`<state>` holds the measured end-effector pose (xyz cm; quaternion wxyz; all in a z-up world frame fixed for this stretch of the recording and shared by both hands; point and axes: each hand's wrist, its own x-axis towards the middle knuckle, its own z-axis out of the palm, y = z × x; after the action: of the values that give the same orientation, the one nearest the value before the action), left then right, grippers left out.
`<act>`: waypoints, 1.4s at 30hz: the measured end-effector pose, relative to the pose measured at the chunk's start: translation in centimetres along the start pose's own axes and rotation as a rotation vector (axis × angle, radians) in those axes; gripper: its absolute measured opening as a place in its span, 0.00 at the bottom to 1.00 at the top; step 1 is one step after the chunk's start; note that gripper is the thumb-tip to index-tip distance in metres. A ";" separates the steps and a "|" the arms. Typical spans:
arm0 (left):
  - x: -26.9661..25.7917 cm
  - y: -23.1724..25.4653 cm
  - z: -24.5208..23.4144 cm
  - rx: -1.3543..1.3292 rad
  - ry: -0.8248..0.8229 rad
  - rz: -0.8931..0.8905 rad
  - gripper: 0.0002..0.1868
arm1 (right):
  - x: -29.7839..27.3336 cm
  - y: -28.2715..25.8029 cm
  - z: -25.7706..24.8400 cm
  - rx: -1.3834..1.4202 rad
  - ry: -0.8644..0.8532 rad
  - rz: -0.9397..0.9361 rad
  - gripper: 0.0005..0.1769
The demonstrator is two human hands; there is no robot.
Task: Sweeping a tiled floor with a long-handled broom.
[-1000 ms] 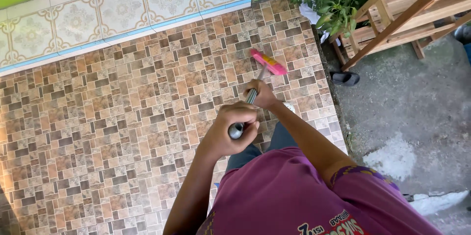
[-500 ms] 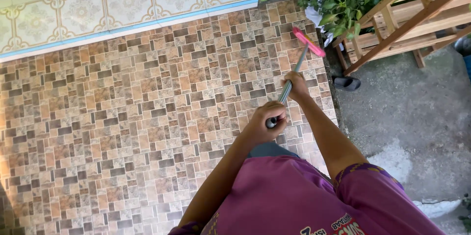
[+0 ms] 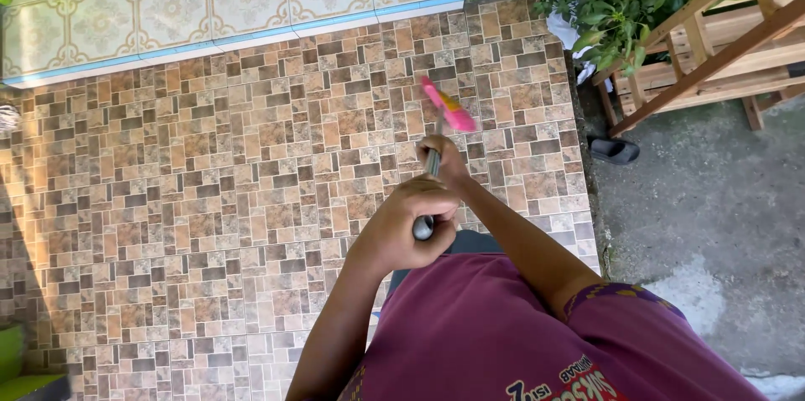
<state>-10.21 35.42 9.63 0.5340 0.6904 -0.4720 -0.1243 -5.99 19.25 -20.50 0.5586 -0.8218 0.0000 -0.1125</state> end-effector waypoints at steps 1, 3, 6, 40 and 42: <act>-0.2 0.3 -0.3 0.006 0.003 0.000 0.13 | 0.7 -0.6 0.2 0.003 -0.003 -0.005 0.08; -0.7 1.1 -0.6 0.006 0.073 0.010 0.13 | 1.5 -1.9 0.4 -0.214 -0.078 -0.139 0.13; -2.3 1.3 -1.4 -0.006 0.103 0.072 0.15 | 1.7 -4.1 -0.3 -0.246 -0.071 -0.161 0.11; -19.4 0.6 -19.4 -0.025 -0.155 -0.070 0.14 | -1.6 -10.2 23.5 -0.026 0.141 -0.021 0.09; -20.8 1.4 -21.0 -0.030 -0.114 -0.033 0.14 | -1.4 -12.0 24.2 -0.144 0.016 0.030 0.14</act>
<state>-7.62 64.76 12.33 0.5144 0.6818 -0.4882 -0.1796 -4.44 46.14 -18.18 0.4997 -0.8587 0.0251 -0.1105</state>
